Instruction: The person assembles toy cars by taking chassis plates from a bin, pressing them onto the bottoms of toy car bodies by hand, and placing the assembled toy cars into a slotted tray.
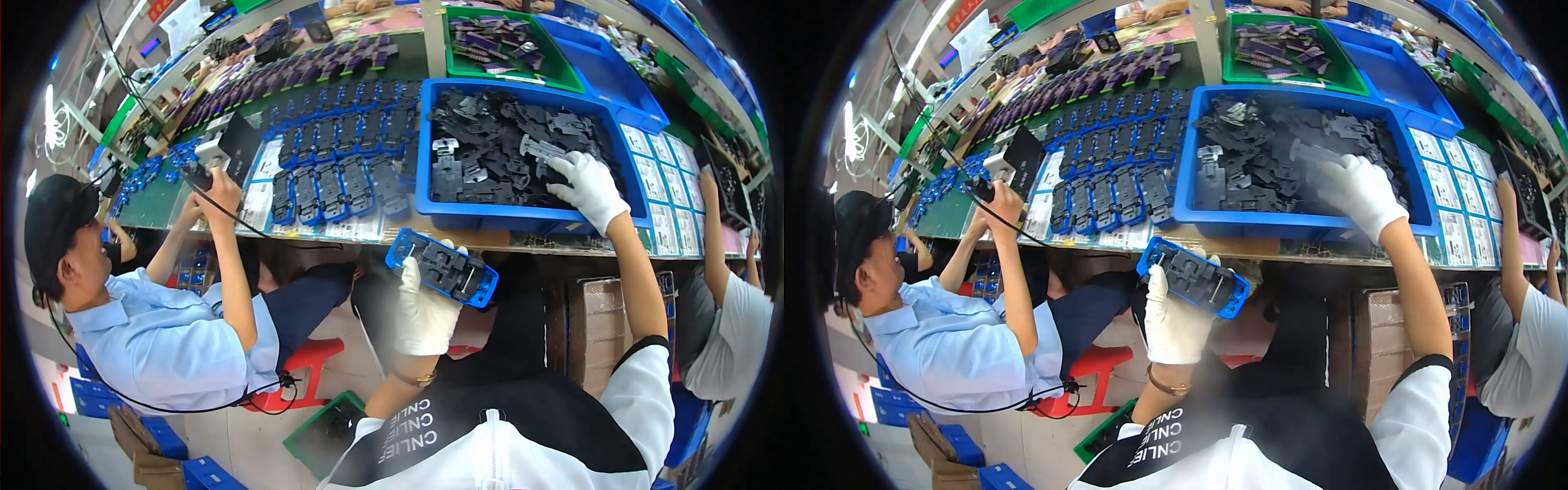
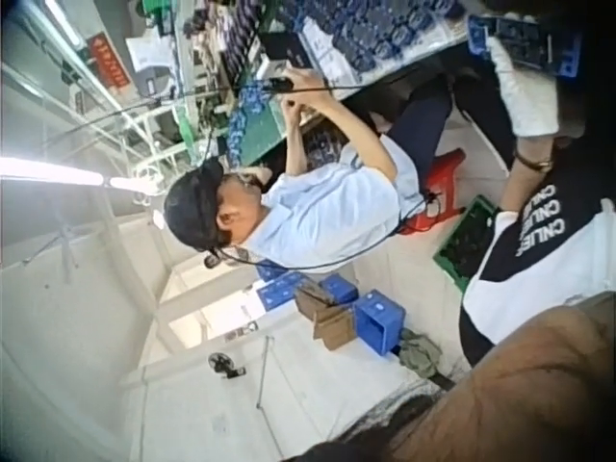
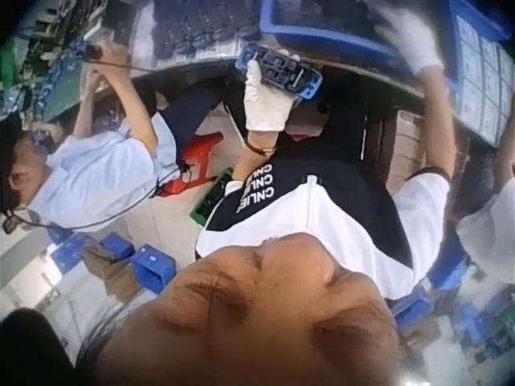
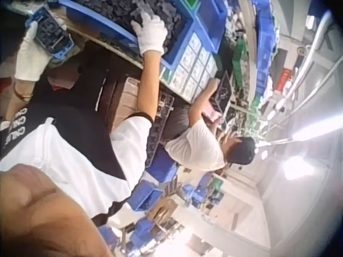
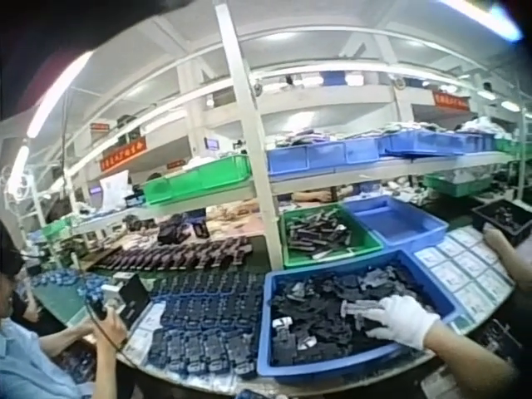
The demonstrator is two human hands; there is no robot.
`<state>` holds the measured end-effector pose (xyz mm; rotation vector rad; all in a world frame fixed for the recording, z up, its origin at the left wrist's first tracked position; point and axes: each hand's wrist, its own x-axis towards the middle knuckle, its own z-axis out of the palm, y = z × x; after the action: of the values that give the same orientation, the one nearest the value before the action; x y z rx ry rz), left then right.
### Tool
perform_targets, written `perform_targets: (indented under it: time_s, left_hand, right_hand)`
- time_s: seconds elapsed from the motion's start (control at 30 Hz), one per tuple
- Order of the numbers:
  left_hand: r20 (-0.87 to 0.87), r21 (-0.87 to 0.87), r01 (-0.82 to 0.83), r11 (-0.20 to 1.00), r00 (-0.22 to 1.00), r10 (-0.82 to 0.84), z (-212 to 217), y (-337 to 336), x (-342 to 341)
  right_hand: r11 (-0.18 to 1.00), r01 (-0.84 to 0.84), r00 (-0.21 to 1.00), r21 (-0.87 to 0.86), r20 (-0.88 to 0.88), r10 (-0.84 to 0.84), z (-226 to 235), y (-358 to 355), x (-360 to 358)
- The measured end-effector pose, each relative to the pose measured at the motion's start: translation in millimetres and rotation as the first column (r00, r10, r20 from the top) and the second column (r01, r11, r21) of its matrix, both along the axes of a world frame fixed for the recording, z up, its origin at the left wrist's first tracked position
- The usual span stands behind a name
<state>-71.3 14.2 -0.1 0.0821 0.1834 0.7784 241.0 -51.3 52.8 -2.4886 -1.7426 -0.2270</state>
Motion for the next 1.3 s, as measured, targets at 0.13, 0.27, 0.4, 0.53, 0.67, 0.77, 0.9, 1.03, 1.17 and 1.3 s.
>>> perform_targets:
  time_s: [0.13, 0.27, 0.4, 0.53, 0.67, 0.77, 0.9, 1.03, 1.17, 1.3]
  left_hand:
    - [0.031, 0.018, 0.020, 1.000, 0.999, -0.021, 2, -7, 4]
    - [0.027, 0.023, -0.003, 1.000, 1.000, 0.003, 1, -7, 1]
    - [0.030, 0.019, -0.016, 1.000, 0.999, 0.016, 4, -4, -4]
    - [0.036, 0.018, -0.018, 1.000, 0.999, 0.017, 3, -3, -6]
    - [0.017, 0.051, -0.012, 0.999, 1.000, 0.011, 1, -4, -5]
    - [0.107, 0.031, -0.038, 0.999, 0.994, 0.035, -6, -2, -1]
    - [0.029, 0.057, -0.107, 0.993, 0.994, 0.106, -5, -5, 9]
    - [-0.041, 0.091, -0.095, 0.991, 0.994, 0.099, -24, -7, 11]
    - [-0.113, 0.077, -0.154, 0.985, 0.980, 0.163, -18, -11, 9]
    - [-0.172, 0.100, -0.215, 0.971, 0.958, 0.230, -20, -19, 10]
  right_hand:
    - [0.992, 0.123, 0.992, -0.040, 0.017, -0.122, 7, 0, -8]
    - [0.990, 0.082, 0.997, -0.116, 0.026, -0.079, 3, 3, -4]
    - [0.998, -0.061, 0.997, 0.035, -0.038, 0.062, -11, -7, 16]
    - [0.999, -0.026, 0.977, -0.045, -0.211, 0.016, -1, -8, 12]
    - [0.916, -0.070, 0.970, 0.394, -0.188, 0.155, 14, -19, -6]
    - [0.815, -0.171, 0.944, 0.553, -0.145, 0.296, 41, -17, -81]
    - [0.797, -0.393, 0.887, 0.459, -0.041, 0.461, 40, -13, -186]
    - [0.823, -0.356, 0.911, 0.443, -0.033, 0.412, 13, -1, -214]
    - [0.799, -0.366, 0.903, 0.477, -0.025, 0.428, -3, 12, -222]
    - [0.781, -0.355, 0.914, 0.513, 0.015, 0.405, -17, 15, -230]
